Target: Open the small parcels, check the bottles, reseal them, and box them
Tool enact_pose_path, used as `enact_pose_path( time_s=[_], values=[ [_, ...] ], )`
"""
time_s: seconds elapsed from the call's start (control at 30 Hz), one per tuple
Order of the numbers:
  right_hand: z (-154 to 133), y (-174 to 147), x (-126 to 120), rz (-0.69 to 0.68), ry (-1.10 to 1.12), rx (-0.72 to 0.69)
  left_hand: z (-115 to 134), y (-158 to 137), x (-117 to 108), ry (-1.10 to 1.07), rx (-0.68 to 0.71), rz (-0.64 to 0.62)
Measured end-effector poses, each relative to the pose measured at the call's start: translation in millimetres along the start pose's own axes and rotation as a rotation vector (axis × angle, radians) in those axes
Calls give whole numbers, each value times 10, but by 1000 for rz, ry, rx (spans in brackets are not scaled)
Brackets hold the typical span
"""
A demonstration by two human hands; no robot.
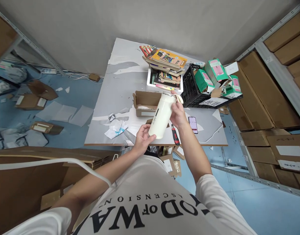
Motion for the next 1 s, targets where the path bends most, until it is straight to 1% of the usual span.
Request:
enact_pose_path(
  time_s=[0.17, 0.27, 0.37, 0.43, 0.5, 0.57, 0.63, 0.7, 0.77, 0.83, 0.9, 1.0],
  values=[
    [28, 3, 15, -70, 18, 49, -131, -10, 127, -188, -161, -97],
    [40, 17, 17, -82, -1, 55, -225, -24, 163, -256, -222, -104],
    [57, 32, 13, -88, -21, 50, -280, -30, 163, -278, -244, -95],
    [65, 43, 3, -89, -25, 43, -288, -25, 168, -258, -237, -105],
    [67, 56, -14, -82, -30, 31, -262, -5, 160, -195, -189, -107],
    [65, 69, -34, -69, -54, 20, -198, 25, 102, -95, -96, -58],
    [56, 74, -56, -54, -104, 12, -138, 40, 25, -6, -21, 20],
    [31, 69, -81, -44, -165, 6, -121, 41, -10, 20, -11, 59],
    [-6, 56, -105, -48, -210, 2, -127, 38, 11, -38, -44, 42],
    [-34, 40, -125, -65, -233, 7, -139, 29, 57, -154, -95, 6],
    [-38, 28, -128, -89, -226, 20, -186, 14, 118, -275, -176, -32],
    [-7, 17, -108, -105, -130, 39, -314, -24, 218, -380, -329, -84]
  ],
)
Point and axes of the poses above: each hand's wrist, its own y-axis towards the middle knuckle, its own x-axis out of the palm, z = x × y, the point moved 10 cm from there along y, towards the middle knuckle, and after that the axes turned 3 degrees about -z, right-handed, at the moved point
